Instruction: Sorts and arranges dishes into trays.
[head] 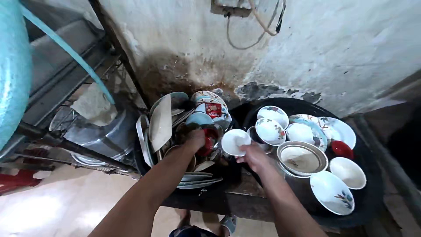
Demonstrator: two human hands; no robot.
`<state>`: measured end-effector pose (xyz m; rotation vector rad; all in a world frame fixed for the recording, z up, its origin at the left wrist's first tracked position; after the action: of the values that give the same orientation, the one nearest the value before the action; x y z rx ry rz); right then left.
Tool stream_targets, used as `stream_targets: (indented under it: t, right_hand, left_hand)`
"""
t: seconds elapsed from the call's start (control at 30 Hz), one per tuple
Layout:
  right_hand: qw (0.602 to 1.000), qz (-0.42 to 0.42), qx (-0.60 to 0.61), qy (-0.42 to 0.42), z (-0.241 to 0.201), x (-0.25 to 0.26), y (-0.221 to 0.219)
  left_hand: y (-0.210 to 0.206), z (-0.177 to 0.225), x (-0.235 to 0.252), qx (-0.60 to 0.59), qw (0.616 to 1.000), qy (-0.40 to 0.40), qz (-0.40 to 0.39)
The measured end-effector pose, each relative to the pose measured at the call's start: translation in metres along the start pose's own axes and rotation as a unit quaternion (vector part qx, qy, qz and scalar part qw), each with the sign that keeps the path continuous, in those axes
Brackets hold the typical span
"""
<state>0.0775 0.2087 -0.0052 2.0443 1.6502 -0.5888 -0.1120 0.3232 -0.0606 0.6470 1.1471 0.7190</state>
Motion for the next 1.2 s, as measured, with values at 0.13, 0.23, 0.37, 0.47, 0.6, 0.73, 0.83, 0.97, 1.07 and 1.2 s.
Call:
stream_targets:
  t: [0.13,0.23,0.37,0.47,0.6,0.73,0.83,0.97,1.07,1.2]
  right_hand:
    - [0.968,0.076,-0.238,0.026,-0.031,0.008,-0.046]
    - [0.911,0.14,-0.386,0.046,-0.037,-0.001,-0.045]
    - [0.865,0.233,-0.442,0.038,0.005,-0.014,0.01]
    - [0.84,0.275,-0.467,-0.001,0.045,-0.019,0.059]
    - [0.828,0.265,-0.492,-0.044,0.078,-0.012,0.09]
    - [0.882,0.198,-0.42,-0.083,0.078,0.0,0.094]
    - [0.938,0.186,-0.288,-0.055,0.066,-0.004,0.096]
    - [0.976,0.18,-0.12,0.005,0.038,-0.001,0.075]
    - [0.972,0.148,-0.179,0.038,-0.005,-0.005,0.032]
    - [0.92,0.17,-0.342,0.085,-0.054,-0.018,-0.005]
  left_hand:
    - [0.0,0.026,0.013,0.056,0.995,-0.071,0.048]
    - [0.003,0.025,0.028,0.137,0.987,-0.089,-0.014]
    - [0.011,0.027,0.036,0.184,0.98,-0.07,-0.042]
    - [0.021,0.033,0.01,0.207,0.973,-0.101,0.014]
    - [0.027,0.037,-0.02,0.215,0.964,-0.15,0.052]
    - [0.004,0.042,-0.021,0.164,0.977,-0.138,0.007]
    - [-0.001,0.053,-0.027,0.15,0.981,-0.122,-0.017]
    - [0.002,0.071,-0.031,0.151,0.981,-0.117,-0.019]
    - [0.001,0.084,-0.03,0.169,0.98,-0.109,-0.004]
    - [0.016,0.104,-0.04,0.185,0.979,-0.084,0.003]
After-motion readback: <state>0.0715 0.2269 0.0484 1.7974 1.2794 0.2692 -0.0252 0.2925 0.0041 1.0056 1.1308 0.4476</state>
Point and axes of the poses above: each hand's wrist, its own x-axis towards the middle knuckle, its own y-axis out of the back of the hand, z = x × y, the point moved 1 cm from there along x, towards the middle knuckle, and after that the axes turned 6 degrees about -z, right-handed, at the moved point
